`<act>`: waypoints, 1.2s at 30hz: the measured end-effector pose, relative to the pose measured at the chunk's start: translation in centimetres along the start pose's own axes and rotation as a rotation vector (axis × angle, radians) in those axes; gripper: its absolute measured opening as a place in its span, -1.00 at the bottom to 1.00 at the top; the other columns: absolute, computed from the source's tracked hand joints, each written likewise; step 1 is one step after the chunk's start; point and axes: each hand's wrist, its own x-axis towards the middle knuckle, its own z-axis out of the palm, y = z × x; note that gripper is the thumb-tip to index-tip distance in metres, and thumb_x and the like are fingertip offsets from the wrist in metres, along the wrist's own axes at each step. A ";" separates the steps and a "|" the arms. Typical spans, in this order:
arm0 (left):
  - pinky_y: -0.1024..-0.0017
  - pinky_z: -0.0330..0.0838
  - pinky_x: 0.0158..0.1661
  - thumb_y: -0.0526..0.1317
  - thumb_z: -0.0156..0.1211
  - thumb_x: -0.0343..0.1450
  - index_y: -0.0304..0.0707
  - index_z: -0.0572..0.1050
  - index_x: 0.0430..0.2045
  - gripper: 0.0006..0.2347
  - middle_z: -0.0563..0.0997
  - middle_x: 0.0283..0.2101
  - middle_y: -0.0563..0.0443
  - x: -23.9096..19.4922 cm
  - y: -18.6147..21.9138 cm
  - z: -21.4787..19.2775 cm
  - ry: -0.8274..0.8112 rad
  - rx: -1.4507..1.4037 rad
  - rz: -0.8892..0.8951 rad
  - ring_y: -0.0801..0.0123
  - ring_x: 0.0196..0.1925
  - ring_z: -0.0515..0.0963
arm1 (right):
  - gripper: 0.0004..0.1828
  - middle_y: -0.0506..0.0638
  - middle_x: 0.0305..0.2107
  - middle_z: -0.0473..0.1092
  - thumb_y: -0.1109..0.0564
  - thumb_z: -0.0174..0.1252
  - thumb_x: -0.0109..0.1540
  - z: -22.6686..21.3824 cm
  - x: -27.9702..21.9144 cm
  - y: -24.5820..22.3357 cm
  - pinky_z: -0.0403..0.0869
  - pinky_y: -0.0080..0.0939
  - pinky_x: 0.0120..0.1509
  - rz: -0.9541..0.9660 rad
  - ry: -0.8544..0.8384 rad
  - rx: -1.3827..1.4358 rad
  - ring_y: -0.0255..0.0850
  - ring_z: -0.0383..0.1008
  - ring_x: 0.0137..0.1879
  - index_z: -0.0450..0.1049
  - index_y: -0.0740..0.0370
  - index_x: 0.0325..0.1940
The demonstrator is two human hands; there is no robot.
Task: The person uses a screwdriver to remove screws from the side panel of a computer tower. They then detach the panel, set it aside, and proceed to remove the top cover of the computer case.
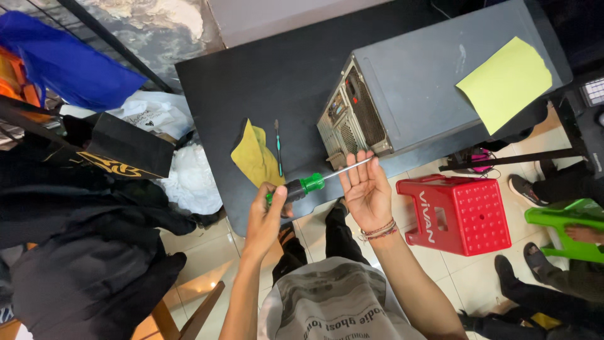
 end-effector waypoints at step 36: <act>0.38 0.55 -0.25 -0.02 0.12 0.51 0.09 0.48 0.27 -0.61 0.76 -0.07 -0.02 -2.9 -10.1 -2.2 -0.138 0.162 -0.536 0.33 -0.10 0.69 | -0.61 0.18 -0.45 0.52 -0.16 -0.01 0.19 -16.8 9.3 4.7 0.74 0.14 -0.21 0.266 0.310 -0.460 0.18 0.70 -0.30 0.14 0.04 -0.61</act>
